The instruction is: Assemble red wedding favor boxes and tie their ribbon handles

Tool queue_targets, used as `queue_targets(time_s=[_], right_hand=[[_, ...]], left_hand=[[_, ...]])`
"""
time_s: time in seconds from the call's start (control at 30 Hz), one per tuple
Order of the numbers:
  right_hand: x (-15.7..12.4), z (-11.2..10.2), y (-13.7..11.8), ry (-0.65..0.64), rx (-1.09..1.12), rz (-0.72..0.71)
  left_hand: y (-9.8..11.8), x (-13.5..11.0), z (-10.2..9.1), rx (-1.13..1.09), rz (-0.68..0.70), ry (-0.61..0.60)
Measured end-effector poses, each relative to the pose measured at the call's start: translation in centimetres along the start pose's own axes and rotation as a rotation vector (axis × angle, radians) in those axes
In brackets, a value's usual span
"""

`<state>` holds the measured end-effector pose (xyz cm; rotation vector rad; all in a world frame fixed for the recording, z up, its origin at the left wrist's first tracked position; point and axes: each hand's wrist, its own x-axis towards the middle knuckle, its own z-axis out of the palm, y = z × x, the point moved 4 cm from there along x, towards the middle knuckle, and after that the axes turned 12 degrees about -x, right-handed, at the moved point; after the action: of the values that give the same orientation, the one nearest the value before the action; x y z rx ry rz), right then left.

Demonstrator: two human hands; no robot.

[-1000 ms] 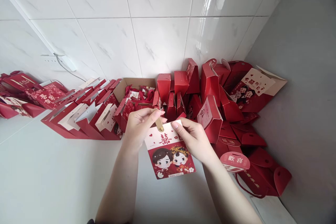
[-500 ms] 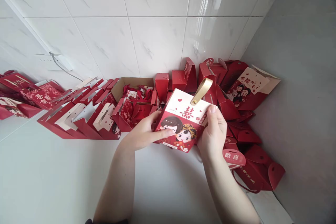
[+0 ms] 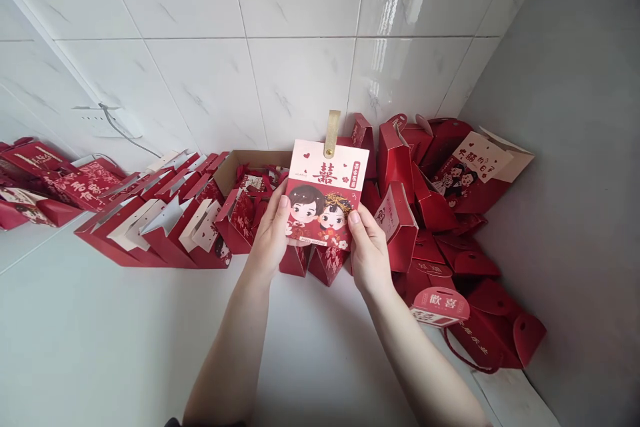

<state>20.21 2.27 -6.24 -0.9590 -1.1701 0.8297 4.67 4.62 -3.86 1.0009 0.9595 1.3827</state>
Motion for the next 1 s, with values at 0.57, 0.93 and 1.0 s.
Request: queue_targets(time_s=[0.57, 0.93, 1.0], right_hand=[[-0.1, -0.1, 0.8, 0.101, 0.141, 0.159], [-0.5, -0.2, 0.3, 0.072, 0.114, 0.119], [-0.5, -0.2, 0.1, 0.065, 0.091, 0.114]], left_hand=[[-0.1, -0.4, 0.7, -0.085, 0.116, -0.171], [0.2, -0.1, 0.8, -0.088, 0.232, -0.167], [0.1, -0.1, 0.8, -0.084, 0.221, -0.164]])
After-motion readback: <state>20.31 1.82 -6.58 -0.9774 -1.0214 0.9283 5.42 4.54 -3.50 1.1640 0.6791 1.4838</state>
